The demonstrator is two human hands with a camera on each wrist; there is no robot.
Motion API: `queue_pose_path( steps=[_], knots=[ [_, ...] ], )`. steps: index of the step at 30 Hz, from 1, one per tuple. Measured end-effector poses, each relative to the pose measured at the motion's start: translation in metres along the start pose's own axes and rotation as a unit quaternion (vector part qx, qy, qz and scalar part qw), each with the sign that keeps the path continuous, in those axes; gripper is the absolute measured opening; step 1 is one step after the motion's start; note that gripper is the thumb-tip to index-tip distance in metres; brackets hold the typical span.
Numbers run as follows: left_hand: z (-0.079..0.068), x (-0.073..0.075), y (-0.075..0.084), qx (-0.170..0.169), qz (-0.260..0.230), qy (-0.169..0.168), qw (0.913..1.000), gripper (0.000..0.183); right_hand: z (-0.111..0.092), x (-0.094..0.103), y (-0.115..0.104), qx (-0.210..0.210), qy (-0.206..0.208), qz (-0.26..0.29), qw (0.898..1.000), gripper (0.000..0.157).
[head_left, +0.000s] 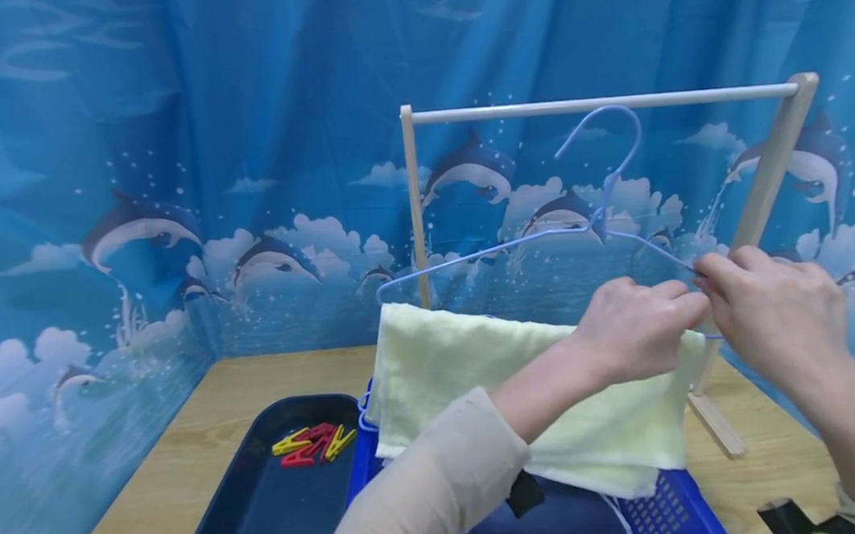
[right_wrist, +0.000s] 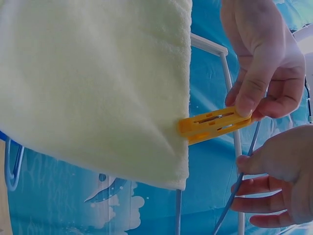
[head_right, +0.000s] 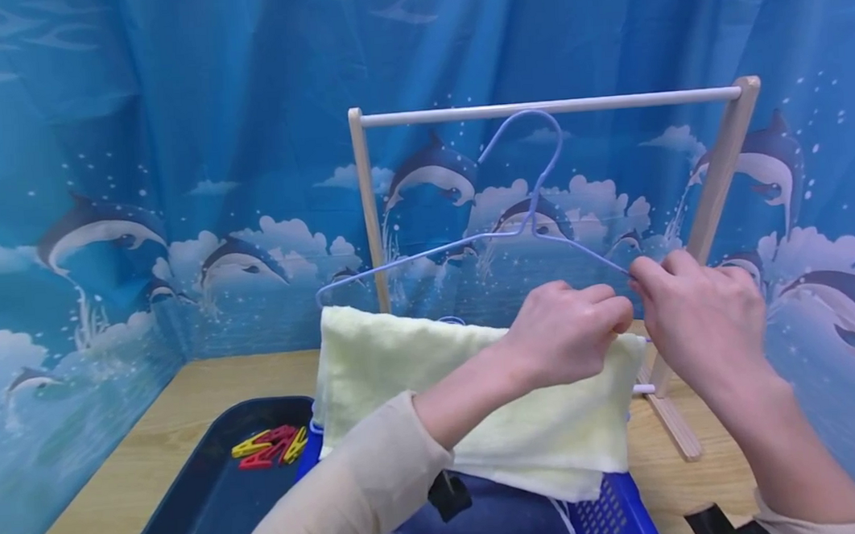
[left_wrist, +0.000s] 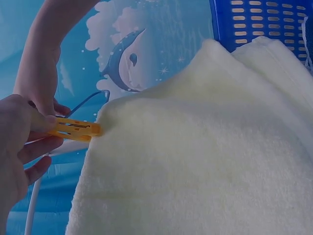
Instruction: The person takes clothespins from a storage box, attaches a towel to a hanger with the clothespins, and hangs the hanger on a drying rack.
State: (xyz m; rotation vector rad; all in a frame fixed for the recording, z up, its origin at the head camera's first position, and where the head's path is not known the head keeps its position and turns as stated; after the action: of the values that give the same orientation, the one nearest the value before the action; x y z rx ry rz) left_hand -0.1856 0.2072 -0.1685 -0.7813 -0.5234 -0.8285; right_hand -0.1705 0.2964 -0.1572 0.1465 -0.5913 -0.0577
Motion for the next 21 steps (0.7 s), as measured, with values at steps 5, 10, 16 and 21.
queue_pose_path(
  steps=[5,10,16,21],
  knots=[
    [-0.001,-0.005,-0.003,0.008,-0.028,-0.031,0.9991,0.022,0.001,-0.001,0.000,0.004,0.002,0.004,1.000,0.017],
    [0.000,-0.010,-0.003,0.012,-0.039,-0.049,0.9980,0.023,0.000,-0.001,0.000,0.004,0.004,0.012,1.000,0.016],
    [-0.001,-0.010,0.000,-0.004,-0.017,-0.037,0.9992,0.023,-0.001,0.000,-0.001,0.012,0.009,0.013,1.000,0.015],
    [-0.002,-0.012,0.001,-0.007,-0.010,-0.038,0.9992,0.024,-0.001,0.002,-0.002,0.019,0.026,0.013,0.999,0.015]
  ],
)
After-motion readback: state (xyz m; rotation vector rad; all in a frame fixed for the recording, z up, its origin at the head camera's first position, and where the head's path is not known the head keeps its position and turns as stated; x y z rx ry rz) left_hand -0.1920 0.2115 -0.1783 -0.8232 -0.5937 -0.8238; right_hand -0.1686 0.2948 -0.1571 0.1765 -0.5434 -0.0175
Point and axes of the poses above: each hand's wrist, its own z-axis towards the middle knuckle, its own x-axis out of the back of the hand, y = z × x, the point moved 7 cm from there along z, towards the middle knuckle, and after that the axes turned 8 degrees about y, right-handed, at the moved point
